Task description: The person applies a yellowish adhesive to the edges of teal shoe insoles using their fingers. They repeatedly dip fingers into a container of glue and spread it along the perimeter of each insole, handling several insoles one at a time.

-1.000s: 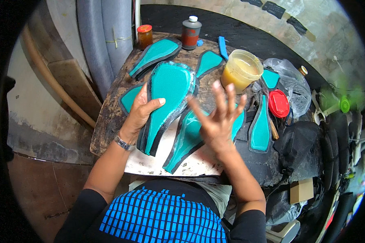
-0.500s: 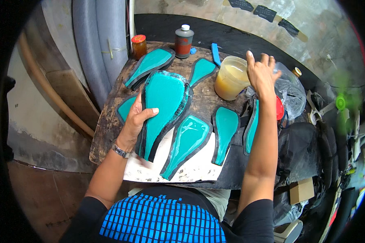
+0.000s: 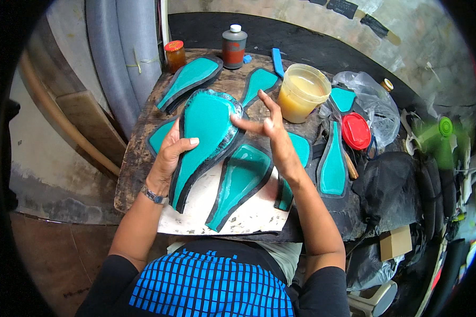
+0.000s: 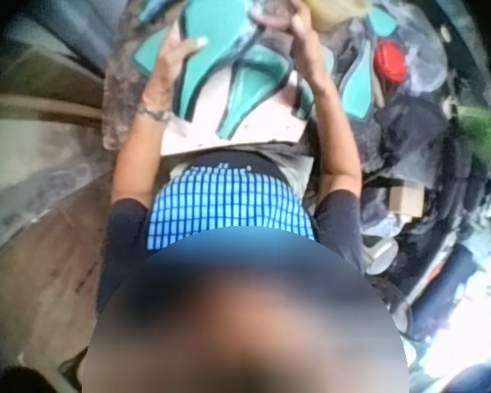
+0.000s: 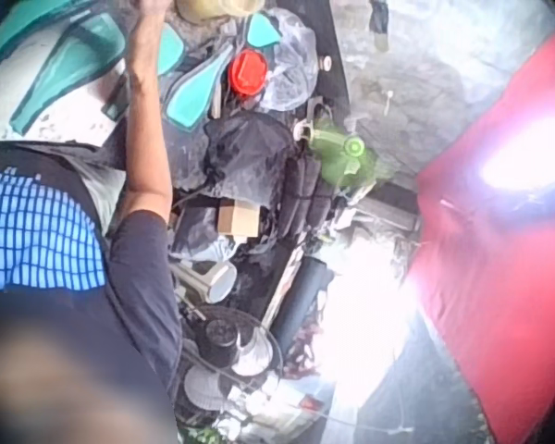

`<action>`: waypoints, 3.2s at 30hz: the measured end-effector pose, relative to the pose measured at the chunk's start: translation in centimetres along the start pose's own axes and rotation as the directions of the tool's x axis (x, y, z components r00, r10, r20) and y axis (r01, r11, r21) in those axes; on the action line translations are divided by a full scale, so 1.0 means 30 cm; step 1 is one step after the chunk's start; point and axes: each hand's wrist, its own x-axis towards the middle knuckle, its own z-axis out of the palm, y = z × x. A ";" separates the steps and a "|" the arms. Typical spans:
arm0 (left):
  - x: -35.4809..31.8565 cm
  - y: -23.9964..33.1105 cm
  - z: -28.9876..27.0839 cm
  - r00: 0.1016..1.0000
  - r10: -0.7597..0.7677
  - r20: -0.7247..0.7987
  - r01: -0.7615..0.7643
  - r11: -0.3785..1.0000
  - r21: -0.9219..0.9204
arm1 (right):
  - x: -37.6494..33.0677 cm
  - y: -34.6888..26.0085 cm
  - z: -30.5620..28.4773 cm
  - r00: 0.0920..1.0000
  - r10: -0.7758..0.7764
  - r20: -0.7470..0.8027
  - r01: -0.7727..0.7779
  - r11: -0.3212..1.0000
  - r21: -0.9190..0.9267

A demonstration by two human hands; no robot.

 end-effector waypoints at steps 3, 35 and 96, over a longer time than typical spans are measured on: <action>-0.006 0.004 -0.003 1.000 0.013 -0.013 -0.013 1.000 -0.008 | -0.030 0.013 0.019 0.986 -0.156 0.049 0.163 0.959 -0.230; 0.006 -0.007 0.009 0.994 0.105 -0.020 -0.101 0.985 0.137 | -0.079 0.048 0.070 0.793 -0.594 0.135 0.306 0.196 -0.932; 0.020 -0.102 -0.026 0.986 -0.068 0.149 0.026 0.962 0.272 | -0.074 -0.023 0.060 0.910 -0.021 -0.415 0.131 0.962 0.239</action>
